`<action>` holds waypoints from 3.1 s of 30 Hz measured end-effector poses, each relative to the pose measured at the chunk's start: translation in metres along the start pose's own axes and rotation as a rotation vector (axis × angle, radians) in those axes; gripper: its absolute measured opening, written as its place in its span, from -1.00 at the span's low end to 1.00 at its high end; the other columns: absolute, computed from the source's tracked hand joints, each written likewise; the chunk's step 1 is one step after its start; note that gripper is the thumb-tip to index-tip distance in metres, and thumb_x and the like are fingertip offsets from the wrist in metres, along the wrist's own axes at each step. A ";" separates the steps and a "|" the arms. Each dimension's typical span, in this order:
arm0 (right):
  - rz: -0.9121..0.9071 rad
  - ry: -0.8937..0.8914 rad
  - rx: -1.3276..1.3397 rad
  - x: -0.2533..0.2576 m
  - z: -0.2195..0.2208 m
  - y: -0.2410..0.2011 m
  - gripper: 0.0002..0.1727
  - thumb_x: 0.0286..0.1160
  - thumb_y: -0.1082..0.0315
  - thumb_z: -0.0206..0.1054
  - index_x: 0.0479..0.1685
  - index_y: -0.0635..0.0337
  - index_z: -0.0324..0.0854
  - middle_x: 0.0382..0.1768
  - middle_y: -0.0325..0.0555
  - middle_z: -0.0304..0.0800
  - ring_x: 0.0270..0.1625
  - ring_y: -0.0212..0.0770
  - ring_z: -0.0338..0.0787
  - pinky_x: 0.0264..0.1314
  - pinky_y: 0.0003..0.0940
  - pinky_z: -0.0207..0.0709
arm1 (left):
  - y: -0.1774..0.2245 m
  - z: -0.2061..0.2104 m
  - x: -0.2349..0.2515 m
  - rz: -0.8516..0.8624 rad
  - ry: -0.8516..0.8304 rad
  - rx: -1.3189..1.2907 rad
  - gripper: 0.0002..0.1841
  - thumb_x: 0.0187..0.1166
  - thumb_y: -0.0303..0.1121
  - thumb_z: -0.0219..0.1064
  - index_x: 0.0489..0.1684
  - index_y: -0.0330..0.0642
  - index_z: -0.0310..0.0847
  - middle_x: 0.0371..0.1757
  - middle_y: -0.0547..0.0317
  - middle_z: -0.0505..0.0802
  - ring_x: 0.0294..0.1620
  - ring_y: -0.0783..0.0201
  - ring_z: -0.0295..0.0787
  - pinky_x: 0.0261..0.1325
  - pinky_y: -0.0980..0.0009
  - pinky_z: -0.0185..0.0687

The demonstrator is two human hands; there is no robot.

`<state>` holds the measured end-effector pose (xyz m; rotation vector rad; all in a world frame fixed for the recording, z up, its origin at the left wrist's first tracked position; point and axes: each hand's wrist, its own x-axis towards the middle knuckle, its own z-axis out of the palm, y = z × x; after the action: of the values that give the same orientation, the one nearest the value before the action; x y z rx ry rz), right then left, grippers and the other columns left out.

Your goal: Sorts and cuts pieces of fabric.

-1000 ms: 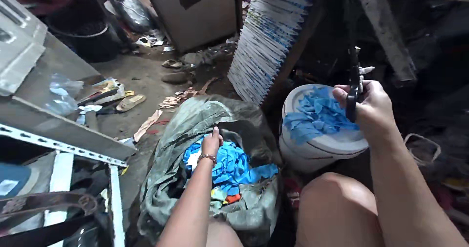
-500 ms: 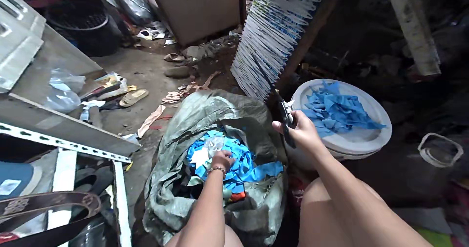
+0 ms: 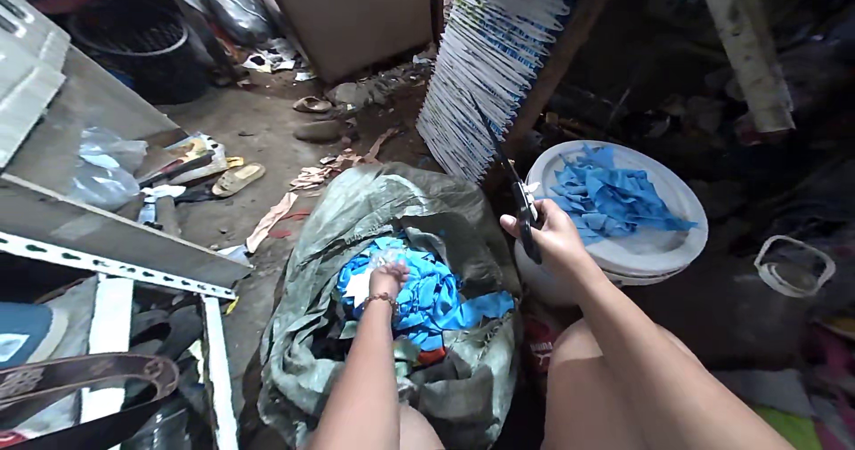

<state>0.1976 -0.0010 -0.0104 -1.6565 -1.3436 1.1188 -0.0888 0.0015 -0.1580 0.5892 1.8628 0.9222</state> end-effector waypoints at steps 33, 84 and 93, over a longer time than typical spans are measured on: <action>0.020 -0.011 -0.022 0.006 0.011 0.000 -0.39 0.39 0.03 0.59 0.18 0.34 0.54 -0.22 0.10 0.71 -0.22 -0.05 0.69 -0.13 0.01 0.56 | -0.013 -0.070 0.019 -0.121 0.165 0.628 -0.57 0.70 -0.43 0.24 0.51 -0.39 0.51 0.52 -0.34 0.60 0.58 -0.17 0.50 0.61 -0.07 0.32; 0.606 -0.350 -0.191 -0.002 0.167 0.131 -0.12 0.63 -0.07 0.30 0.72 0.43 0.13 0.56 0.37 0.47 0.60 0.20 0.54 0.63 0.10 0.38 | 0.065 -0.123 -0.062 0.143 -0.175 -0.100 -0.69 0.58 -0.72 0.03 0.20 -0.39 0.53 -0.14 -0.01 0.83 -0.23 0.24 0.82 -0.18 0.32 0.78; 0.597 -0.606 -0.069 -0.009 0.194 0.109 -0.45 0.84 0.05 0.05 0.30 0.44 0.59 0.15 0.22 0.73 0.14 0.01 0.76 0.25 -0.04 0.59 | 0.054 -0.100 -0.075 0.074 -0.110 -0.445 -0.48 0.31 -0.87 -0.06 0.27 -0.39 0.45 -0.03 -0.11 0.79 -0.14 0.13 0.83 -0.19 0.19 0.82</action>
<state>0.0554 -0.0304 -0.1790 -1.9149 -1.2613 2.0702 -0.1452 -0.0548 -0.0473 0.4250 1.4799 1.2805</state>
